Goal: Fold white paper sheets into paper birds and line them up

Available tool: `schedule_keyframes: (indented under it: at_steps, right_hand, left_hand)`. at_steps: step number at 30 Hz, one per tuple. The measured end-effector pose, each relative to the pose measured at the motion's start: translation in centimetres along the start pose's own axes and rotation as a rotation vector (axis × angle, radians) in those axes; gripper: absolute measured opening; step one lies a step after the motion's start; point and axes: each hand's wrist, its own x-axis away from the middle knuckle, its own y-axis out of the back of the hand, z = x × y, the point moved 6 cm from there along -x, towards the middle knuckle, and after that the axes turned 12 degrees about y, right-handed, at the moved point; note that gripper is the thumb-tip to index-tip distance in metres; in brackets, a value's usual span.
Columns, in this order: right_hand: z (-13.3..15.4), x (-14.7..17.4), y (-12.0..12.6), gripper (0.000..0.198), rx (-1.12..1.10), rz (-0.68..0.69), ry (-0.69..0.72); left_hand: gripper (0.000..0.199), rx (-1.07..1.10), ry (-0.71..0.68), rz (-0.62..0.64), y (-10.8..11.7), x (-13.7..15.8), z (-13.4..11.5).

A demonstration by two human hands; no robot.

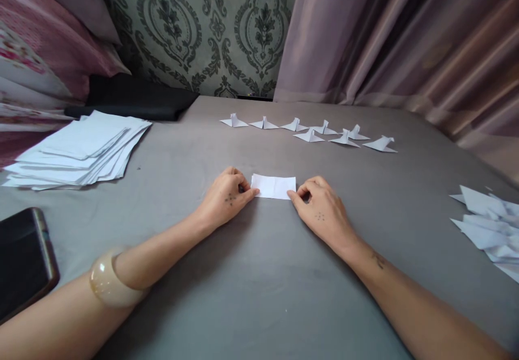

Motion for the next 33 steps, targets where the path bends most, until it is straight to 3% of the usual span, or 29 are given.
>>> schedule_keyframes:
  at_steps: [11,15,19,21,24,29,33]
  right_hand:
    - [-0.6,0.2,0.2,0.017,-0.01,0.002,0.051]
    - [0.4,0.4,0.3,0.007,-0.021,0.013,0.149]
    - [2.7,0.9,-0.1,0.036,0.012,0.123,0.444]
    - [3.4,1.2,-0.5,0.043,0.06,0.213,0.539]
    - [3.5,1.5,-0.7,0.041,0.157,0.271,0.586]
    - [3.3,1.6,-0.7,0.04,0.189,0.257,0.588]
    - [2.8,1.7,-0.5,0.042,0.148,0.207,0.571]
  left_hand:
    - [0.022,-0.07,-0.087,-0.055,-0.1,0.2,0.5]
    - [0.03,-0.211,-0.361,-0.136,-0.2,1.0,-1.0]
    - [0.035,-0.373,-0.625,-0.006,-1.5,2.2,-2.6]
    - [0.035,-0.445,-0.627,0.066,-2.0,2.5,-2.6]
    - [0.031,-0.575,-0.548,0.072,-2.0,2.9,-2.7]
    - [0.023,-0.763,-0.438,0.095,-1.5,3.8,-3.3]
    - [0.02,-0.773,-0.407,0.095,-1.1,4.0,-3.5]
